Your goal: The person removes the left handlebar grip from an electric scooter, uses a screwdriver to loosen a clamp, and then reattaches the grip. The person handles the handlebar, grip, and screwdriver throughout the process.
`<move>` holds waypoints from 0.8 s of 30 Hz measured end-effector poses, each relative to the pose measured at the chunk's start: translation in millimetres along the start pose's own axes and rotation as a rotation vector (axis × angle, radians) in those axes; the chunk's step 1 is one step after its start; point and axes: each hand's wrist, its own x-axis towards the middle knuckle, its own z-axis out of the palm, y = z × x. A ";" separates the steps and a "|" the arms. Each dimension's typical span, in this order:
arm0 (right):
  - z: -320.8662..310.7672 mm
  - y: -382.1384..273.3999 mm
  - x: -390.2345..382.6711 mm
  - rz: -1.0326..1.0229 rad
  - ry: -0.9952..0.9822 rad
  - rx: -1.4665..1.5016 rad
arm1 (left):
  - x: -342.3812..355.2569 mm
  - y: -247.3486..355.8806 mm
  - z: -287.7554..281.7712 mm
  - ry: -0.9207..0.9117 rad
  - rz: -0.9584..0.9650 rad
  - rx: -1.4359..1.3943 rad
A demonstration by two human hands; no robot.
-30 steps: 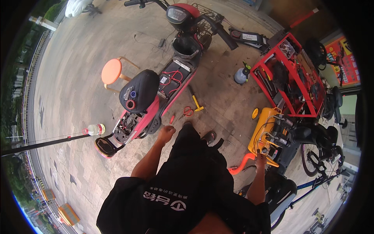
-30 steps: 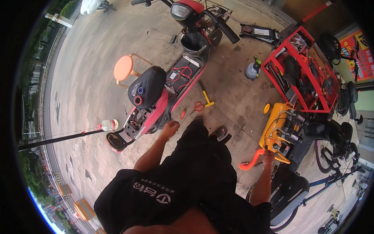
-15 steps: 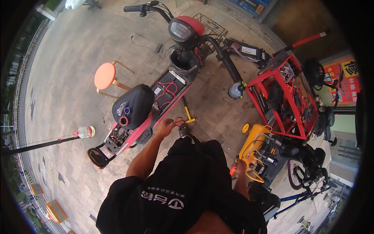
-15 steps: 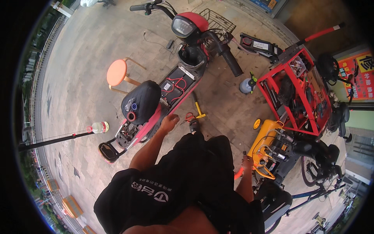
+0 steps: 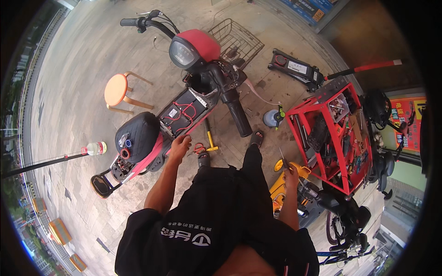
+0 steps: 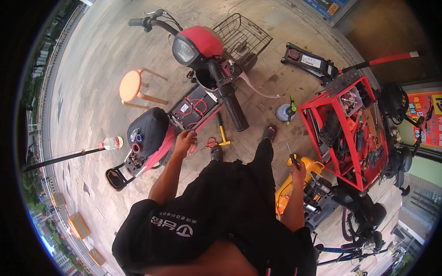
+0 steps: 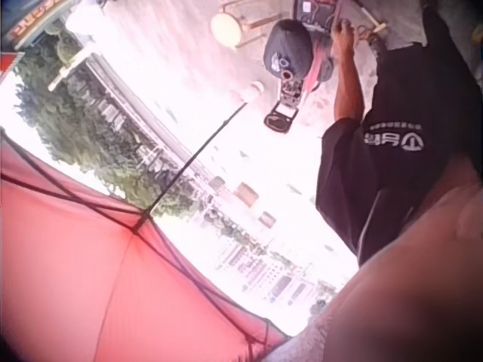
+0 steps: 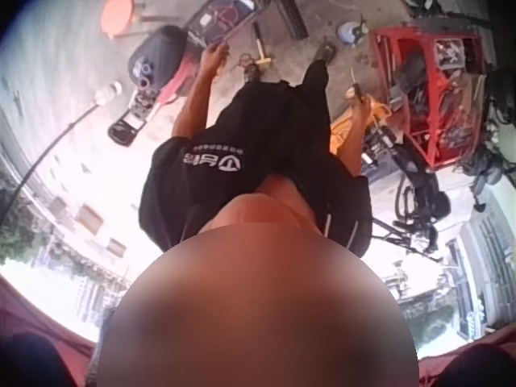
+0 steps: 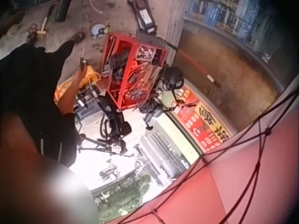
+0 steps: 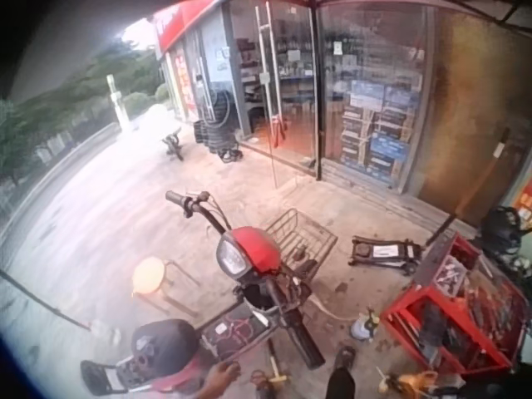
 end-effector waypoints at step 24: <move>27.6 -167.8 167.5 -0.171 -0.517 -0.208 | -82.9 175.1 196.8 -0.036 0.095 -0.440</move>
